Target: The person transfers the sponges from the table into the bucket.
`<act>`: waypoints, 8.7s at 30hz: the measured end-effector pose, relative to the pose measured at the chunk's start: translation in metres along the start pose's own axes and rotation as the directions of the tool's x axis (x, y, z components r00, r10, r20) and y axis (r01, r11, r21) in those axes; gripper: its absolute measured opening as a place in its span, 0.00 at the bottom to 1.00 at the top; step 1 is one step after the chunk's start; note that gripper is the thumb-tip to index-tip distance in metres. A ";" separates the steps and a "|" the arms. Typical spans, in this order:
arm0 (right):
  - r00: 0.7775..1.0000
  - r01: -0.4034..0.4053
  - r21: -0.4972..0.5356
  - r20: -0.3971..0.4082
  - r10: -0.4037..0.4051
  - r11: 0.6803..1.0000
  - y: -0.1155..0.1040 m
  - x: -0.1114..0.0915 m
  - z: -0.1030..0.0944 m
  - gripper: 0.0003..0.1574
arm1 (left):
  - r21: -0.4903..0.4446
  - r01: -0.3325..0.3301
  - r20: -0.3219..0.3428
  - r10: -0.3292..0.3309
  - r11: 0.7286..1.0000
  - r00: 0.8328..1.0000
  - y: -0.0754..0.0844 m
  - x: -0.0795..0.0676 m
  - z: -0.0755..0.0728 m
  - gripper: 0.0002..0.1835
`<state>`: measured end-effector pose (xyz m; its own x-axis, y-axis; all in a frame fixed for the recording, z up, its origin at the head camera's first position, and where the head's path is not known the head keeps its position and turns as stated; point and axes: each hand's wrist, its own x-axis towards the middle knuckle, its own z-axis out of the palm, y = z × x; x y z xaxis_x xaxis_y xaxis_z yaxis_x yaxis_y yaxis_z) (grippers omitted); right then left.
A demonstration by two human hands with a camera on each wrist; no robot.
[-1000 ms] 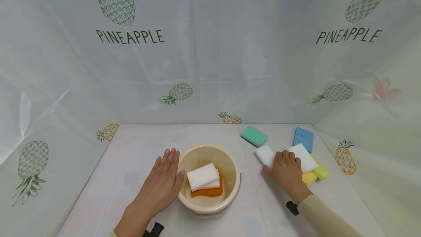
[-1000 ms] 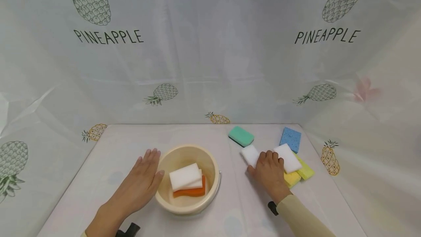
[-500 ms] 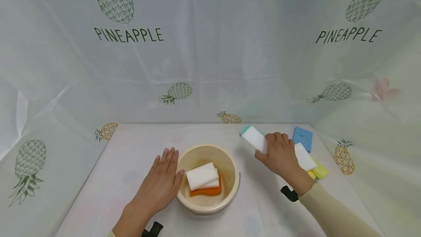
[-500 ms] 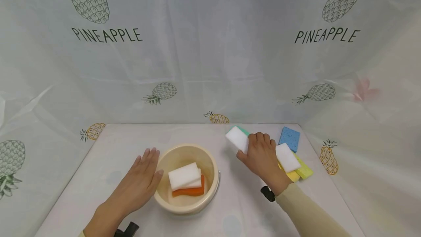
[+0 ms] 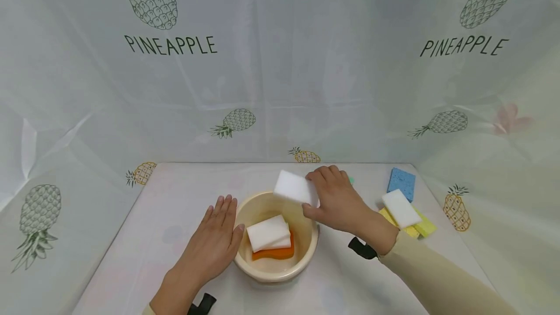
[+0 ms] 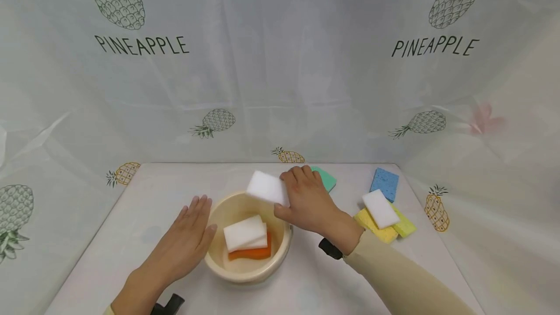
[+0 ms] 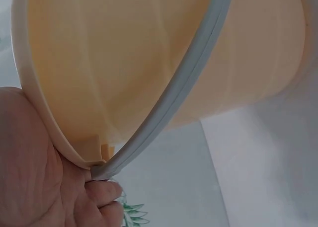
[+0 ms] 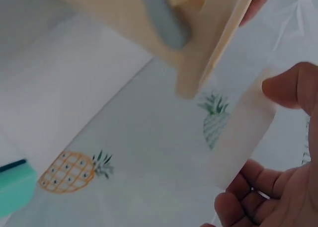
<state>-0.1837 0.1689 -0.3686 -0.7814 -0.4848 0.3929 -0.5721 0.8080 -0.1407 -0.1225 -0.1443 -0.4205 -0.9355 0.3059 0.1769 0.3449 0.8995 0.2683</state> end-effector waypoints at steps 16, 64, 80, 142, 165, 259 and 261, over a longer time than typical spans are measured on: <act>0.947 0.215 0.007 0.242 -0.210 0.977 -0.032 0.010 0.032 0.31 | 0.008 -0.005 -0.016 0.005 1.000 1.000 0.003 -0.001 -0.003 0.36; 0.959 -0.212 -0.161 -0.224 0.174 0.964 0.094 -0.047 0.032 0.25 | -0.040 0.010 0.006 -0.010 0.999 1.000 0.000 -0.001 0.004 0.36; 0.889 -0.458 -0.232 -0.129 0.439 0.858 0.191 -0.101 -0.003 0.32 | -0.049 0.020 0.017 -0.019 0.999 1.000 0.001 -0.001 0.002 0.36; 0.935 -0.345 -0.147 -0.138 0.326 0.927 0.116 -0.102 0.027 0.42 | -0.055 0.021 0.017 -0.020 0.998 1.000 0.000 0.000 0.002 0.36; 0.994 0.079 -0.078 -0.065 -0.084 0.994 -0.035 -0.026 0.006 0.41 | -0.066 0.001 -0.006 -0.001 0.998 1.000 0.000 0.000 0.003 0.35; 0.950 -0.303 -0.247 -0.150 0.273 0.920 0.138 -0.127 0.042 0.34 | -0.076 0.033 0.019 -0.031 0.997 0.999 0.000 0.000 0.003 0.36; 0.940 -0.339 -0.247 -0.133 0.314 0.908 0.148 -0.136 0.040 0.35 | -0.074 0.031 0.019 -0.030 0.997 0.999 0.000 0.000 0.003 0.36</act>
<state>-0.1725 0.3412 -0.4791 -0.8810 -0.1569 0.4463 -0.1929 0.9805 -0.0361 -0.1228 -0.1432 -0.4237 -0.9466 0.2849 0.1509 0.3204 0.8828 0.3434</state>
